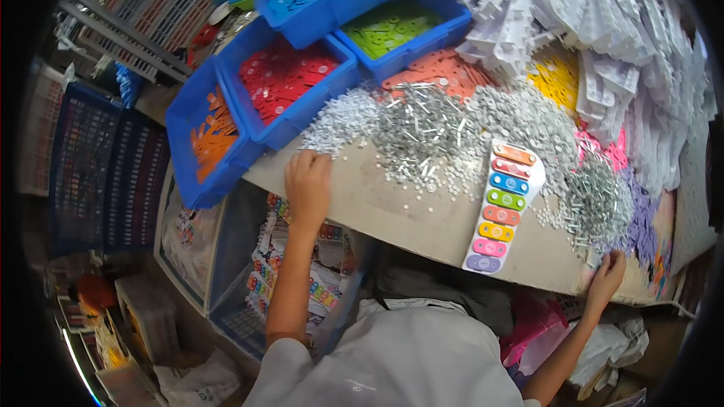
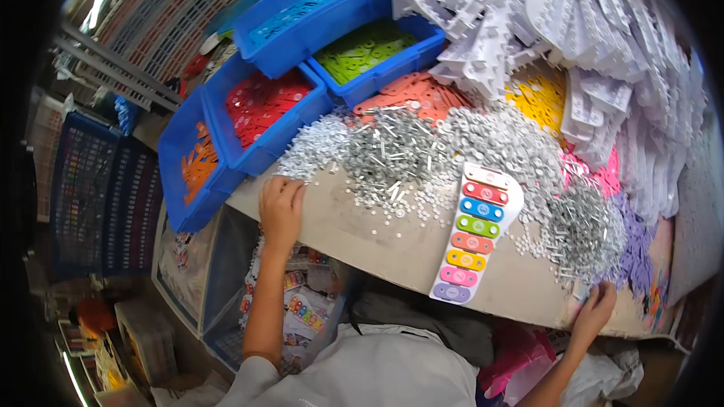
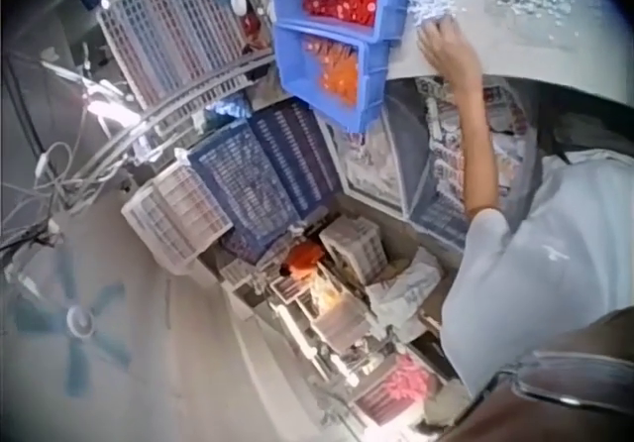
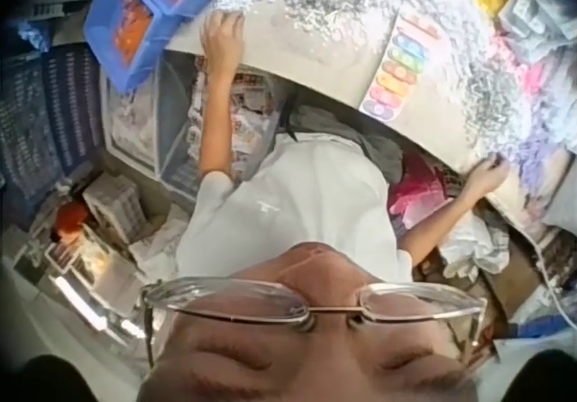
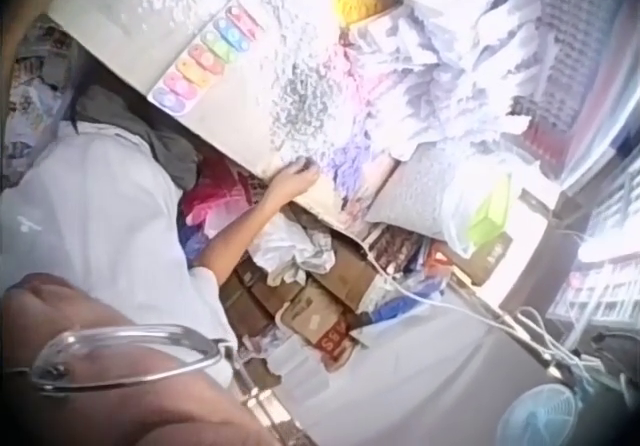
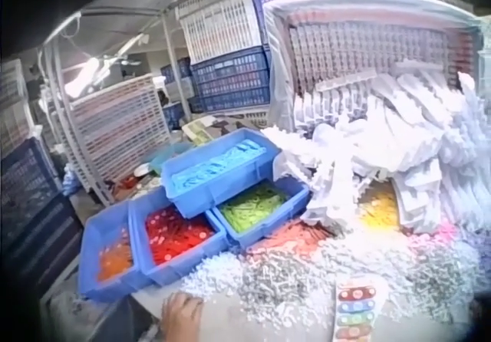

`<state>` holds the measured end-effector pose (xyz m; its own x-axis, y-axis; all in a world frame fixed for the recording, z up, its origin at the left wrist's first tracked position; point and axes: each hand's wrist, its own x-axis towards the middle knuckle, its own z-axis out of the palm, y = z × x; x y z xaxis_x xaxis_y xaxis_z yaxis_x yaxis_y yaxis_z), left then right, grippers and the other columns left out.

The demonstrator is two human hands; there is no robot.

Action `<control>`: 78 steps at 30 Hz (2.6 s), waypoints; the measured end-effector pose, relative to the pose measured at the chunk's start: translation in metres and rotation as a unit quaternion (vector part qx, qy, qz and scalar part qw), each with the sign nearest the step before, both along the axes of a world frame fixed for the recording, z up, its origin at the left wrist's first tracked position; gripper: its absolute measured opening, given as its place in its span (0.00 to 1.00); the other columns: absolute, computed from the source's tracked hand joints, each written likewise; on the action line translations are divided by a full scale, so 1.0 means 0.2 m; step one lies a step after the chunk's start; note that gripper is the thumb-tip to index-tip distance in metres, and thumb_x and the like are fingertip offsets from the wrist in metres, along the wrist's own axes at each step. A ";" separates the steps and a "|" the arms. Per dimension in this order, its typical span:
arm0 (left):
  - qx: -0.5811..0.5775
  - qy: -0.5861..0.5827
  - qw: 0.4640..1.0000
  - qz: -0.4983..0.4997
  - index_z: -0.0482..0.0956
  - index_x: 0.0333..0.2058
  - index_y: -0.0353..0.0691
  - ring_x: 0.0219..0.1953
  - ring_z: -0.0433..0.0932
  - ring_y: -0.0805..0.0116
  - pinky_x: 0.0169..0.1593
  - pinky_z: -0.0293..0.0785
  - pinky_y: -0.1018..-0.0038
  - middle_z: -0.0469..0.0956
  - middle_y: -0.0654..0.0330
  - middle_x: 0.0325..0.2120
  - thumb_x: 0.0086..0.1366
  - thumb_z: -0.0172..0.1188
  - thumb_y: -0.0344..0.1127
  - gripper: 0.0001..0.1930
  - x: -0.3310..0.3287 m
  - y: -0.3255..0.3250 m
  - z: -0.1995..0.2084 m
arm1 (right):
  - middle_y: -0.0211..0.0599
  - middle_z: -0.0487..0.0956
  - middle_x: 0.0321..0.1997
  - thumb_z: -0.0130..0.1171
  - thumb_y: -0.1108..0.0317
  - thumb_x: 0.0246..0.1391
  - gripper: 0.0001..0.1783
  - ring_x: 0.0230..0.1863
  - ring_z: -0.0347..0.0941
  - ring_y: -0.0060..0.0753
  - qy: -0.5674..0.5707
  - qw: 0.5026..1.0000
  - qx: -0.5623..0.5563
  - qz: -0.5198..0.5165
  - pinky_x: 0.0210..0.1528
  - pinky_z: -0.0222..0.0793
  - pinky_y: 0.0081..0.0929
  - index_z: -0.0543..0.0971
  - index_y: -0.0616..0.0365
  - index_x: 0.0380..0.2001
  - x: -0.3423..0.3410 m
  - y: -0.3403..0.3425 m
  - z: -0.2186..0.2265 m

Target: Assembling colorful toy xylophones by placing plastic keys onto a base.

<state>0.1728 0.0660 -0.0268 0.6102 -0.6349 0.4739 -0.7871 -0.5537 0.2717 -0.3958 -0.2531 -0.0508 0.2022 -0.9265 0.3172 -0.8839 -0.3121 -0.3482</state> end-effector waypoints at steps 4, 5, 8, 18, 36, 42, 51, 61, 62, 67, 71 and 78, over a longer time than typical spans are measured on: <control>0.050 -0.048 0.997 0.026 0.79 0.37 0.37 0.43 0.74 0.50 0.49 0.68 0.58 0.75 0.53 0.36 0.64 0.60 0.29 0.04 0.00 0.00 0.00 | 0.40 0.76 0.30 0.57 0.72 0.63 0.06 0.32 0.71 0.33 -0.072 0.996 0.047 -0.006 0.40 0.70 0.31 0.75 0.64 0.38 0.10 0.01 0.06; 0.048 -0.041 0.998 0.013 0.79 0.37 0.37 0.43 0.74 0.50 0.49 0.68 0.58 0.75 0.53 0.36 0.64 0.60 0.29 0.04 -0.02 -0.01 0.01 | 0.42 0.76 0.28 0.58 0.73 0.62 0.05 0.31 0.72 0.34 -0.082 0.996 0.026 0.003 0.39 0.70 0.31 0.75 0.63 0.37 0.15 0.03 0.08; 0.007 -0.069 0.997 0.023 0.77 0.38 0.37 0.43 0.74 0.49 0.49 0.68 0.58 0.76 0.52 0.36 0.67 0.58 0.30 0.04 -0.08 -0.05 0.06 | 0.37 0.77 0.28 0.58 0.72 0.61 0.05 0.29 0.71 0.28 -0.111 0.993 0.035 -0.017 0.37 0.70 0.29 0.75 0.63 0.36 0.13 0.02 0.08; -0.024 0.009 0.999 0.021 0.81 0.41 0.37 0.43 0.74 0.51 0.50 0.68 0.59 0.78 0.55 0.36 0.67 0.58 0.29 0.06 -0.08 -0.09 0.06 | 0.34 0.78 0.30 0.57 0.73 0.61 0.06 0.32 0.71 0.25 -0.127 0.991 0.017 -0.032 0.40 0.70 0.27 0.77 0.63 0.40 0.13 0.02 0.07; -0.166 0.240 0.956 0.017 0.81 0.37 0.34 0.30 0.74 0.76 0.36 0.70 0.78 0.78 0.64 0.28 0.66 0.64 0.26 0.03 -0.20 -0.14 0.10 | 0.28 0.79 0.31 0.63 0.70 0.60 0.06 0.33 0.74 0.18 -0.470 0.741 0.455 0.151 0.38 0.71 0.19 0.78 0.61 0.37 1.10 0.46 0.30; -0.252 0.574 0.764 -0.154 0.78 0.36 0.37 0.29 0.75 0.81 0.33 0.70 0.84 0.79 0.65 0.29 0.63 0.66 0.23 0.06 -0.51 -0.32 0.12 | 0.29 0.80 0.31 0.64 0.69 0.60 0.07 0.32 0.74 0.19 -0.468 0.732 0.467 0.167 0.37 0.70 0.20 0.78 0.62 0.36 1.14 0.45 0.26; -0.138 0.783 0.561 -0.230 0.81 0.44 0.30 0.27 0.78 0.79 0.28 0.73 0.84 0.84 0.57 0.29 0.67 0.63 0.27 0.09 -0.66 -0.58 0.10 | 0.27 0.80 0.30 0.65 0.69 0.61 0.07 0.30 0.73 0.14 -0.477 0.738 0.452 0.154 0.34 0.68 0.15 0.78 0.61 0.35 1.17 0.46 0.25; -0.047 0.794 0.561 -0.229 0.77 0.43 0.33 0.24 0.75 0.82 0.23 0.67 0.86 0.82 0.61 0.25 0.67 0.65 0.31 0.10 -0.64 -0.66 0.08 | 0.26 0.78 0.22 0.66 0.63 0.61 0.13 0.18 0.70 0.14 -0.410 0.761 0.490 0.114 0.18 0.58 0.14 0.73 0.58 0.34 1.18 0.42 0.24; -0.048 0.794 0.561 -0.228 0.77 0.43 0.33 0.24 0.75 0.82 0.23 0.67 0.86 0.82 0.61 0.25 0.67 0.65 0.31 0.10 -0.65 -0.66 0.06 | 0.26 0.78 0.22 0.66 0.63 0.61 0.13 0.18 0.70 0.14 -0.410 0.760 0.491 0.114 0.18 0.58 0.14 0.73 0.58 0.34 1.18 0.41 0.26; 0.085 0.681 0.694 -0.216 0.66 0.54 0.29 0.24 0.74 0.82 0.26 0.64 0.83 0.80 0.61 0.22 0.61 0.73 0.46 0.34 -0.62 -0.71 0.08 | 0.29 0.77 0.18 0.66 0.58 0.62 0.16 0.16 0.70 0.16 -0.342 0.743 0.559 0.133 0.17 0.61 0.16 0.75 0.60 0.30 1.18 0.36 0.31; 0.117 0.735 0.626 -0.232 0.68 0.53 0.29 0.23 0.74 0.81 0.25 0.64 0.83 0.80 0.61 0.23 0.60 0.74 0.47 0.34 -0.60 -0.77 0.06 | 0.28 0.75 0.17 0.65 0.56 0.62 0.19 0.15 0.68 0.16 -0.306 0.731 0.591 0.151 0.17 0.61 0.17 0.75 0.58 0.24 1.16 0.33 0.29; 0.096 0.761 0.582 -0.271 0.70 0.53 0.30 0.18 0.70 0.84 0.20 0.57 0.84 0.77 0.66 0.21 0.60 0.74 0.48 0.33 -0.61 -0.81 0.07 | 0.25 0.73 0.17 0.63 0.55 0.64 0.20 0.16 0.67 0.16 -0.269 0.751 0.584 0.152 0.18 0.62 0.19 0.75 0.58 0.24 1.18 0.33 0.27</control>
